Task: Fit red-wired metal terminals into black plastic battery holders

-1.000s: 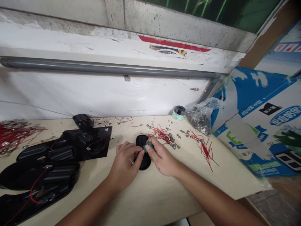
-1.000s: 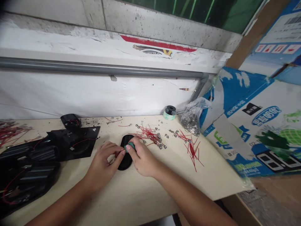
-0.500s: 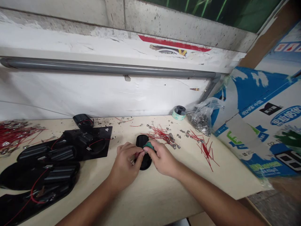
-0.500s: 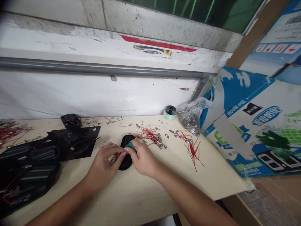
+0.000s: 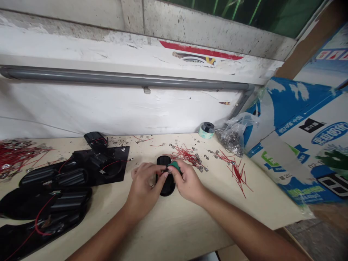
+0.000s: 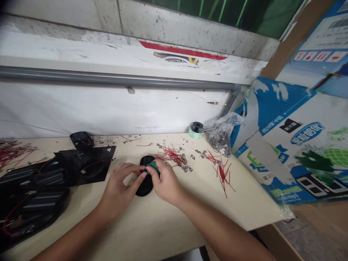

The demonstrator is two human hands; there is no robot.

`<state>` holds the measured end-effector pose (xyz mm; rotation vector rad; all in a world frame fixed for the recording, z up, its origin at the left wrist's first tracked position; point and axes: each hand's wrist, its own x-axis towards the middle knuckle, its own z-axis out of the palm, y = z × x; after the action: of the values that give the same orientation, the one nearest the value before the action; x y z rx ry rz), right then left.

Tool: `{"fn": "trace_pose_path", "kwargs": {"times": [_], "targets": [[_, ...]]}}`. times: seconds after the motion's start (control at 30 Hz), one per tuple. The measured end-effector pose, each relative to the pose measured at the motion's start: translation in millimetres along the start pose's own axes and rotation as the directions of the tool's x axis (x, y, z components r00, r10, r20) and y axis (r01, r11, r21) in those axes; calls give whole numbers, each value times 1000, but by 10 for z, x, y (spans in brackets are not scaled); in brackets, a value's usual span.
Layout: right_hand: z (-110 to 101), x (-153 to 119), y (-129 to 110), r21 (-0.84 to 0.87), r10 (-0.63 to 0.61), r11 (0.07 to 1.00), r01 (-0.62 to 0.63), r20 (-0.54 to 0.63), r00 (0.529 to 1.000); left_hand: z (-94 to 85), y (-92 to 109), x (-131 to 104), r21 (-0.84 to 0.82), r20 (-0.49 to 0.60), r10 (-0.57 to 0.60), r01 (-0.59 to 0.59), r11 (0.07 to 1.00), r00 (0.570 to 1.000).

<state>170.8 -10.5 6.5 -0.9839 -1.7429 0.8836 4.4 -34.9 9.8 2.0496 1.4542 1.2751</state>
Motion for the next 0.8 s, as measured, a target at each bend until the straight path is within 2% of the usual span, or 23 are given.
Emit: {"fn": "trace_pose_path", "kwargs": {"times": [0.07, 0.1, 0.13, 0.2, 0.27, 0.5, 0.57, 0.63, 0.7, 0.8], "targets": [[0, 17, -11, 76, 23, 997, -16, -94, 995, 7, -23, -2, -15, -161, -70, 69, 998, 985], [-1, 23, -15, 104, 42, 994, -28, -132, 990, 11, -34, -1, -40, -209, -119, 114, 993, 971], [-1, 26, -18, 126, 58, 991, -39, -157, 986, 16, -43, 3, -79, -213, -164, 150, 985, 963], [9, 24, -24, 153, 67, 987, -44, -152, 986, 25, -50, 15, -183, -121, -202, 178, 967, 972], [30, 10, -36, 157, 39, 987, -21, -116, 992, 33, -45, 29, -280, -23, -177, 164, 946, 984], [56, -26, -69, 107, -9, 994, 9, -7, 1000, 31, -7, 36, -339, 31, -152, 154, 928, 988], [18, -7, -35, 122, 13, 992, -12, -10, 1000, 21, -16, 37, -309, 42, -160, 165, 937, 986], [-42, 28, 14, 135, 54, 990, -46, -63, 997, 18, -36, 38, -274, 55, -185, 193, 942, 981], [-109, 70, 60, 34, 59, 998, -55, -123, 991, 24, -60, 36, -286, 85, -220, 235, 929, 972], [-174, 109, 89, -344, 42, 936, -70, -90, 995, 46, -85, 33, -354, 129, -272, 301, 885, 954]]}}
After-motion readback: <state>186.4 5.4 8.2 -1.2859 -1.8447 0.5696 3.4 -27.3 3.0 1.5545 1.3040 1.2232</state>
